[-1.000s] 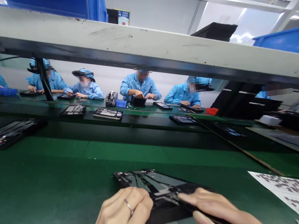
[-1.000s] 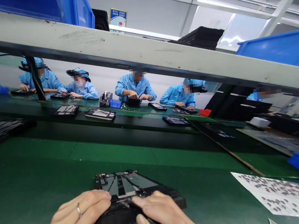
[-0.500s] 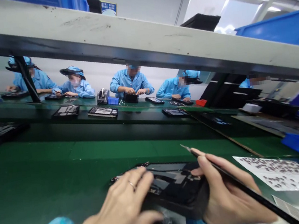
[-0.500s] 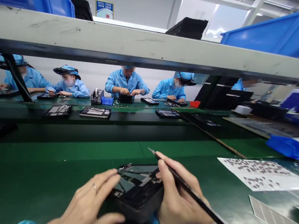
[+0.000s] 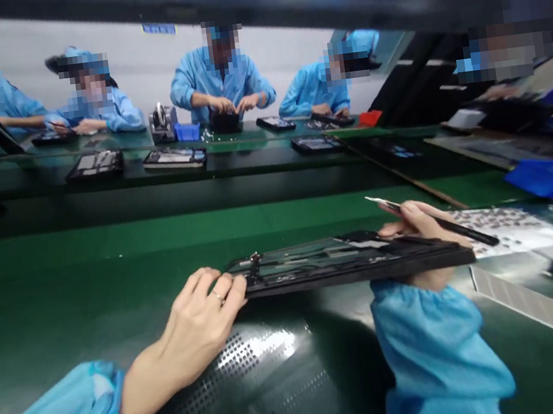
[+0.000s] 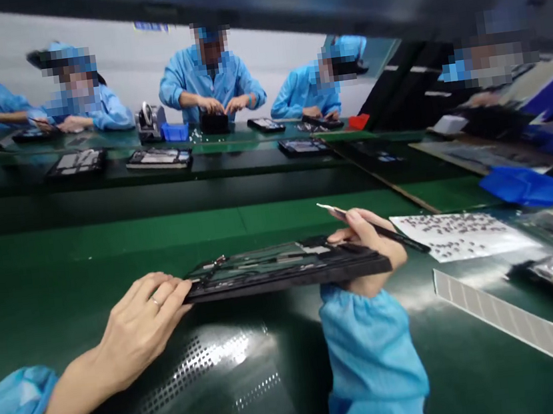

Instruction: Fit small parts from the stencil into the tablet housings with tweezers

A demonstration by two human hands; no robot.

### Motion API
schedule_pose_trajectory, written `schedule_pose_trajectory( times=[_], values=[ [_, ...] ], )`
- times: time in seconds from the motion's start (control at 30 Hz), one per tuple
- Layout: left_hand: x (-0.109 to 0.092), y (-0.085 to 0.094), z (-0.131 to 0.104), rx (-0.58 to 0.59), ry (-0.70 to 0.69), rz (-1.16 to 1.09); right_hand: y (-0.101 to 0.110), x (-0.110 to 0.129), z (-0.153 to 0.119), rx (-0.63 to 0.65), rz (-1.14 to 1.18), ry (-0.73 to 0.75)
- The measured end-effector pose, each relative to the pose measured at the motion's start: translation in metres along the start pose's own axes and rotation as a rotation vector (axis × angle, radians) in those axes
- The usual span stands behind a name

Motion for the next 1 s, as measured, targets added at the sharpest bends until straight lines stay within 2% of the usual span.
schedule_pose_trajectory(
  times=[0.1, 0.17, 0.3, 0.37, 0.47, 0.53, 0.57, 0.63, 0.73, 0.8, 0.87, 1.0],
  values=[
    [-0.021, -0.007, 0.007, 0.062, -0.097, -0.04, 0.011, -0.044, 0.013, 0.071, -0.088, -0.207],
    [-0.034, -0.014, 0.009, 0.093, -0.146, -0.065, 0.022, -0.066, 0.014, 0.104, -0.125, -0.29],
    [-0.054, -0.019, 0.004, 0.111, -0.202, -0.118, 0.044, -0.085, 0.011, 0.153, -0.215, -0.406],
    [-0.06, -0.019, -0.001, 0.114, -0.207, -0.148, 0.056, -0.076, 0.01, 0.121, -0.228, -0.379],
    [-0.069, -0.02, -0.011, 0.128, -0.196, -0.199, 0.077, -0.039, 0.002, 0.006, -0.191, -0.175],
    [-0.077, -0.022, -0.018, 0.141, -0.195, -0.238, 0.081, -0.014, -0.02, 0.042, -0.197, -0.045],
    [-0.081, -0.024, -0.021, 0.147, -0.196, -0.257, 0.073, -0.007, -0.037, 0.179, -0.294, 0.01],
    [-0.089, -0.027, -0.026, 0.152, -0.198, -0.292, 0.068, -0.012, -0.076, 0.356, -0.401, -0.07],
    [-0.096, -0.031, -0.031, 0.145, -0.189, -0.322, 0.05, -0.039, -0.15, 0.832, -0.443, -0.288],
    [-0.097, -0.033, -0.033, 0.135, -0.178, -0.326, 0.046, -0.052, -0.186, 1.045, -0.415, -0.392],
    [-0.097, -0.035, -0.035, 0.123, -0.172, -0.327, 0.05, -0.065, -0.2, 1.106, -0.432, -0.465],
    [-0.097, -0.036, -0.036, 0.105, -0.171, -0.322, 0.056, -0.078, -0.201, 1.056, -0.475, -0.517]
  ],
)
Point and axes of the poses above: each hand's wrist, its own z-axis towards the middle knuckle, its own y-axis out of the back of the hand, x = y × z, the point moved 10 cm from there along z, towards the middle knuckle, and after that the axes turned 6 degrees about -x, right-handed, at the moved point
